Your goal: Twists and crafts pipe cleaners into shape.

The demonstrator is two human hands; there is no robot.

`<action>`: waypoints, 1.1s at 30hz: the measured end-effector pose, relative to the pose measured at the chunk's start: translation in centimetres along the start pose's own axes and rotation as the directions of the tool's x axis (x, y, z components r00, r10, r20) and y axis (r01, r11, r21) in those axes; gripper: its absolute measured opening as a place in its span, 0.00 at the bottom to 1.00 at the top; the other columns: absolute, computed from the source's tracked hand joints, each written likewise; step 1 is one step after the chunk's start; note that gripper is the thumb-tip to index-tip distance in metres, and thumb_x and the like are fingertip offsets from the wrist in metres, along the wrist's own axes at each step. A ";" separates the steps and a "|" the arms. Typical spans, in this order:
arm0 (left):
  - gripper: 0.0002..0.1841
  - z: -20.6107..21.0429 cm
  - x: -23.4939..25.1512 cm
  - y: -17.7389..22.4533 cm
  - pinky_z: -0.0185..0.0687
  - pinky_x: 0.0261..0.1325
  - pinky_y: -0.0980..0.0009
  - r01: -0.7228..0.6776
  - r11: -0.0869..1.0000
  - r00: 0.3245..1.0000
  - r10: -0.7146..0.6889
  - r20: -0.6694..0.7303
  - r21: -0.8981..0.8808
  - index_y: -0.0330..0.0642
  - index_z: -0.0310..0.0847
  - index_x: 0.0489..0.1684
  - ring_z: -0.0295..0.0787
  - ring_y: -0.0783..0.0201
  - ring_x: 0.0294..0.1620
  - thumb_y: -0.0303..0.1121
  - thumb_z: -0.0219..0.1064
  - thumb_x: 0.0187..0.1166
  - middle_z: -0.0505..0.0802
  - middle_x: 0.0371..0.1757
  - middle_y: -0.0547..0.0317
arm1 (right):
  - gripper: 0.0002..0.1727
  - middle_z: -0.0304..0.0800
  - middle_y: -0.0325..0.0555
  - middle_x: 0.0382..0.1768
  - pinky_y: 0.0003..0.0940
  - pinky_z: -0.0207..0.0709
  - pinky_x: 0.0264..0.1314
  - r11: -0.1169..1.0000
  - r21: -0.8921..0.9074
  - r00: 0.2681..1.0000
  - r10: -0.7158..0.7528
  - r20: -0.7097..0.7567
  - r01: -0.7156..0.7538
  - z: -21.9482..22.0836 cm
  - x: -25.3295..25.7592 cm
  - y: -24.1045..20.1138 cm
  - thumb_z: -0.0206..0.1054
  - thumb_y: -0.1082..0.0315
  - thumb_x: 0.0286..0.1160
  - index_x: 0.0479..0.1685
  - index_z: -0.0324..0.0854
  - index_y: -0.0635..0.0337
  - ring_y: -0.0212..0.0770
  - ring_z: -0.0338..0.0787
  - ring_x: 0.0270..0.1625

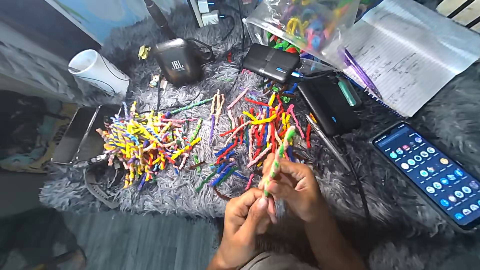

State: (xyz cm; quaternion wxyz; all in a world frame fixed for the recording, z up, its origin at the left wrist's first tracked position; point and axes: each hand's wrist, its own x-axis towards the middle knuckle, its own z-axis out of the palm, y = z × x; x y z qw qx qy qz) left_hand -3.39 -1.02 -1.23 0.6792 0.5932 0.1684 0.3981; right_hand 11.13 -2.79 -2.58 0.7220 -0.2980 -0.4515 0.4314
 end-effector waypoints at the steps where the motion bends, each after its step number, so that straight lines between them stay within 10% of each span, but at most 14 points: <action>1: 0.13 -0.1 0.0 0.4 0.66 0.25 0.94 0.137 0.950 0.990 -0.120 0.076 -0.282 0.49 0.86 0.40 0.71 0.94 0.21 0.41 0.58 0.90 0.84 0.26 0.84 | 0.12 0.88 0.26 0.43 0.11 0.82 0.48 0.999 0.049 0.998 0.008 0.064 -0.011 -0.2 0.0 -0.1 0.67 0.58 0.83 0.38 0.87 0.57 0.14 0.85 0.46; 4: 0.09 -0.5 0.2 0.5 0.71 0.25 0.93 0.379 0.617 0.925 -0.243 0.291 -0.689 0.48 0.90 0.47 0.78 0.91 0.22 0.37 0.64 0.86 0.90 0.30 0.80 | 0.08 0.86 0.25 0.39 0.10 0.80 0.49 0.995 0.101 0.992 -0.009 0.126 -0.004 -0.4 0.0 -0.1 0.70 0.63 0.80 0.35 0.86 0.56 0.13 0.84 0.46; 6: 0.09 -0.4 0.2 0.2 0.70 0.26 0.93 0.357 0.666 0.933 -0.229 0.276 -0.654 0.47 0.90 0.47 0.77 0.92 0.22 0.37 0.64 0.86 0.90 0.31 0.80 | 0.08 0.83 0.25 0.36 0.08 0.76 0.44 0.998 0.052 0.996 -0.024 0.089 0.019 -0.6 0.0 -0.1 0.72 0.64 0.77 0.32 0.84 0.56 0.12 0.81 0.42; 9: 0.13 -0.1 -0.1 -0.2 0.69 0.31 0.95 0.004 1.000 1.000 -0.005 0.030 0.024 0.44 0.85 0.43 0.72 0.94 0.25 0.38 0.57 0.91 0.86 0.29 0.79 | 0.09 0.80 0.25 0.34 0.06 0.71 0.39 0.998 -0.046 0.999 -0.036 0.013 0.036 -0.5 -0.1 0.1 0.73 0.65 0.75 0.30 0.82 0.56 0.10 0.77 0.38; 11: 0.12 -0.1 0.0 -0.9 0.74 0.36 0.91 -0.203 0.787 0.969 0.248 0.003 0.583 0.35 0.79 0.40 0.77 0.85 0.27 0.32 0.55 0.91 0.84 0.27 0.62 | 0.09 0.80 0.25 0.33 0.06 0.70 0.38 0.990 -0.135 0.997 -0.047 -0.059 0.039 -0.1 -0.2 0.2 0.74 0.65 0.73 0.29 0.82 0.56 0.10 0.76 0.36; 13: 0.12 -0.1 0.0 -1.3 0.76 0.36 0.89 -0.230 0.665 0.950 0.311 0.017 0.711 0.32 0.78 0.38 0.78 0.82 0.26 0.31 0.56 0.90 0.83 0.26 0.58 | 0.09 0.79 0.25 0.31 0.05 0.68 0.37 0.978 -0.204 0.993 -0.067 -0.100 0.045 0.2 -0.2 0.2 0.74 0.66 0.71 0.27 0.81 0.57 0.10 0.75 0.36; 17: 0.14 -0.3 0.0 0.2 0.64 0.26 0.94 0.066 0.996 0.996 -0.063 0.056 -0.055 0.46 0.85 0.39 0.69 0.94 0.22 0.40 0.55 0.92 0.83 0.25 0.81 | 0.09 0.83 0.24 0.36 0.07 0.76 0.39 1.000 -0.030 1.000 0.010 0.022 -0.010 -0.2 0.0 -0.1 0.71 0.62 0.78 0.33 0.83 0.56 0.11 0.80 0.38; 22: 0.09 -1.5 0.6 0.6 0.69 0.24 0.93 0.437 0.585 0.896 -0.212 0.391 -0.683 0.48 0.90 0.45 0.78 0.91 0.22 0.37 0.62 0.87 0.90 0.31 0.79 | 0.11 0.85 0.27 0.40 0.11 0.80 0.51 0.993 0.115 0.978 0.008 0.210 -0.033 -0.6 0.0 -0.2 0.67 0.61 0.83 0.37 0.84 0.59 0.14 0.83 0.48; 26: 0.12 -1.3 0.2 0.1 0.60 0.24 0.95 0.153 0.972 0.978 -0.122 0.168 -0.180 0.47 0.87 0.44 0.68 0.96 0.22 0.39 0.57 0.91 0.84 0.26 0.83 | 0.08 0.82 0.27 0.35 0.07 0.75 0.39 0.999 -0.046 0.998 -0.019 0.067 0.022 -0.5 -0.2 -0.1 0.70 0.66 0.77 0.31 0.82 0.57 0.11 0.79 0.38; 29: 0.12 -0.8 0.0 -0.7 0.73 0.34 0.89 -0.172 0.765 0.978 0.211 0.011 0.621 0.31 0.81 0.42 0.75 0.83 0.25 0.30 0.56 0.90 0.83 0.25 0.60 | 0.08 0.79 0.29 0.30 0.06 0.66 0.34 0.957 -0.287 0.991 -0.079 -0.110 0.044 0.4 -0.3 0.1 0.72 0.69 0.72 0.29 0.83 0.61 0.12 0.73 0.33; 31: 0.12 -0.5 0.0 -1.0 0.72 0.32 0.89 -0.165 0.733 0.973 0.229 -0.011 0.660 0.30 0.80 0.40 0.74 0.82 0.23 0.30 0.55 0.90 0.81 0.23 0.60 | 0.08 0.78 0.29 0.29 0.06 0.66 0.33 0.950 -0.311 0.986 -0.074 -0.153 0.023 0.6 -0.3 0.2 0.74 0.69 0.70 0.27 0.83 0.61 0.12 0.73 0.31; 33: 0.13 -0.5 0.0 -0.4 0.63 0.26 0.92 -0.047 0.935 0.997 0.064 -0.036 0.351 0.41 0.81 0.38 0.66 0.90 0.21 0.34 0.54 0.92 0.76 0.21 0.75 | 0.08 0.81 0.28 0.30 0.07 0.73 0.33 0.976 -0.219 0.992 -0.020 -0.129 -0.009 0.4 -0.2 0.1 0.74 0.68 0.71 0.28 0.84 0.60 0.13 0.77 0.32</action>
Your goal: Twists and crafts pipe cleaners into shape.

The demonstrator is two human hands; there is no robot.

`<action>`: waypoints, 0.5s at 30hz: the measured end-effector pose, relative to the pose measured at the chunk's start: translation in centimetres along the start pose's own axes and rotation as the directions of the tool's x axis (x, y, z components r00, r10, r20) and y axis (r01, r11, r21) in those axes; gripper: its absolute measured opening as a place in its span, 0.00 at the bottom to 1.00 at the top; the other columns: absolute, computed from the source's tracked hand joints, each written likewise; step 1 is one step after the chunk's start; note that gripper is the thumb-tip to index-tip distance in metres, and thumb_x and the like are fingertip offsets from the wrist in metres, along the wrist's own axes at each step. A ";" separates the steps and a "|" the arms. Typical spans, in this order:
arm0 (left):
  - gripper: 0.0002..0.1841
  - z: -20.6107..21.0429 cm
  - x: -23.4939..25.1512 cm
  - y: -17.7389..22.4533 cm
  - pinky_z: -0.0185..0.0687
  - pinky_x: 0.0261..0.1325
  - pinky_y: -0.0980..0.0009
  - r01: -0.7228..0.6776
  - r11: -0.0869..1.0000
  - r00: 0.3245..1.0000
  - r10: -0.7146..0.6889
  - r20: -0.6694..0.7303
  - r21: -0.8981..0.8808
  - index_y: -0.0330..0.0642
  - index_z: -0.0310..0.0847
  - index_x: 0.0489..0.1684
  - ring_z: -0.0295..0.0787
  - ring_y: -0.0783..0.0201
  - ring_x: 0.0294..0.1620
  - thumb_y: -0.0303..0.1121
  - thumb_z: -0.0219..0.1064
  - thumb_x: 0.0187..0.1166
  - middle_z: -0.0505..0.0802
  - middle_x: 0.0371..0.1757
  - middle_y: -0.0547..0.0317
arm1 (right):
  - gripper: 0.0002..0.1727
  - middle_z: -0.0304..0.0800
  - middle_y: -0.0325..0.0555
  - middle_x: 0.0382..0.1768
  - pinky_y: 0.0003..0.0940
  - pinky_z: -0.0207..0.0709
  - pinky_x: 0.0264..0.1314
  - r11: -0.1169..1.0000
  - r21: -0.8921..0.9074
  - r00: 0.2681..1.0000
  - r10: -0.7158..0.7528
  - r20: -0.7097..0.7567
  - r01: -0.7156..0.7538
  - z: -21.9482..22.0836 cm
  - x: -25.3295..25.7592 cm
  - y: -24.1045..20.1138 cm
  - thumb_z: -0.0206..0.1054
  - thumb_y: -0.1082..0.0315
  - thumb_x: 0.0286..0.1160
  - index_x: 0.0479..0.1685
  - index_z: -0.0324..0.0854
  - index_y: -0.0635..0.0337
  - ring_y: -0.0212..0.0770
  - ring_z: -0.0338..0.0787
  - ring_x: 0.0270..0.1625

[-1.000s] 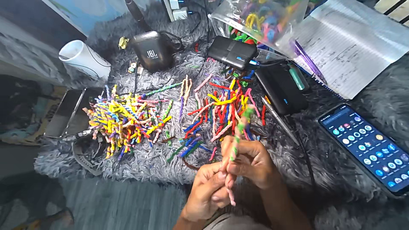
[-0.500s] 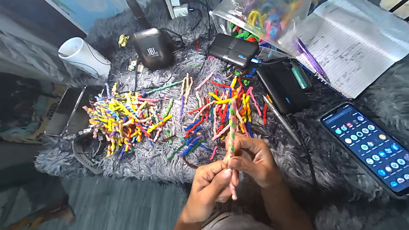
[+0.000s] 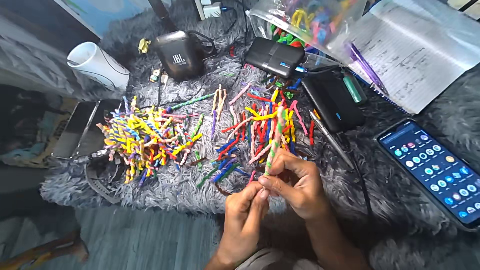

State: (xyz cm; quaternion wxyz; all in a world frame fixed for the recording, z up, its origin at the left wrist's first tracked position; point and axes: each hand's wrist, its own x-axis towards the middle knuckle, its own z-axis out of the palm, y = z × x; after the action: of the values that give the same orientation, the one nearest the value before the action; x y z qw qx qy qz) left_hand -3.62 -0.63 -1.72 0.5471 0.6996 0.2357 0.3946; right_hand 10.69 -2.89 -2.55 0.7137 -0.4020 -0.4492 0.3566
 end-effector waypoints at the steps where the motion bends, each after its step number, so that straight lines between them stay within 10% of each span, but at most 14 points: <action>1: 0.14 -0.3 0.1 0.4 0.60 0.24 0.93 0.107 0.962 0.993 -0.092 0.072 -0.253 0.46 0.84 0.40 0.65 0.93 0.20 0.37 0.54 0.92 0.78 0.22 0.82 | 0.08 0.83 0.27 0.33 0.08 0.76 0.35 0.997 0.067 0.998 0.030 0.047 -0.033 -0.1 0.1 -0.1 0.73 0.66 0.74 0.30 0.84 0.59 0.13 0.80 0.33; 4: 0.11 -1.2 0.6 0.7 0.63 0.19 0.94 0.410 0.514 0.911 -0.195 0.363 -0.753 0.48 0.89 0.41 0.71 0.93 0.18 0.39 0.61 0.88 0.86 0.25 0.83 | 0.16 0.88 0.26 0.44 0.12 0.82 0.47 0.968 0.222 0.972 0.067 0.224 -0.118 -0.5 0.3 -0.4 0.66 0.55 0.83 0.39 0.87 0.58 0.13 0.85 0.45; 7: 0.08 -1.3 0.7 0.2 0.68 0.20 0.91 0.517 0.146 0.855 -0.144 0.499 -0.844 0.44 0.90 0.45 0.77 0.87 0.18 0.33 0.63 0.85 0.89 0.28 0.75 | 0.11 0.89 0.25 0.43 0.12 0.81 0.52 0.948 0.295 0.955 0.031 0.294 -0.122 -0.8 0.4 -0.2 0.68 0.60 0.82 0.40 0.89 0.58 0.14 0.85 0.49; 9: 0.09 -0.9 0.8 0.3 0.66 0.20 0.92 0.501 0.269 0.865 -0.161 0.474 -0.823 0.47 0.90 0.42 0.75 0.91 0.18 0.36 0.63 0.86 0.88 0.26 0.80 | 0.08 0.86 0.25 0.37 0.11 0.80 0.45 0.953 0.279 0.968 0.045 0.248 -0.116 -0.9 0.4 -0.1 0.70 0.64 0.79 0.34 0.87 0.57 0.13 0.84 0.42; 11: 0.10 -0.4 0.6 0.5 0.60 0.20 0.94 0.354 0.654 0.931 -0.180 0.316 -0.669 0.51 0.87 0.42 0.68 0.95 0.18 0.40 0.60 0.89 0.81 0.22 0.86 | 0.08 0.82 0.24 0.33 0.10 0.79 0.38 0.967 0.236 0.985 0.061 0.159 -0.097 -0.7 0.3 -0.2 0.71 0.67 0.77 0.30 0.83 0.56 0.12 0.82 0.34; 13: 0.12 0.3 0.1 0.3 0.60 0.24 0.93 0.065 0.982 0.996 -0.053 0.072 -0.180 0.45 0.81 0.40 0.64 0.91 0.20 0.37 0.54 0.92 0.75 0.21 0.79 | 0.08 0.81 0.25 0.32 0.08 0.76 0.34 0.991 0.128 0.997 0.031 0.065 -0.039 -0.3 0.1 -0.1 0.71 0.68 0.75 0.28 0.82 0.57 0.12 0.79 0.32; 15: 0.13 0.9 -0.2 -0.2 0.70 0.28 0.89 -0.097 0.958 0.993 0.111 -0.039 0.270 0.34 0.78 0.38 0.71 0.83 0.21 0.33 0.54 0.92 0.77 0.21 0.63 | 0.09 0.80 0.27 0.30 0.07 0.71 0.34 1.000 0.006 1.000 -0.005 0.007 0.005 0.0 -0.1 -0.1 0.72 0.69 0.72 0.27 0.81 0.60 0.12 0.76 0.32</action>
State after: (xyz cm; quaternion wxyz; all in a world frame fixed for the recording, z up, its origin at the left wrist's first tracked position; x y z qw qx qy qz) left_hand -3.00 -1.25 -2.02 0.4195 0.7676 0.2643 0.4061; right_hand 10.68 -3.00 -2.49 0.7143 -0.3975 -0.4515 0.3575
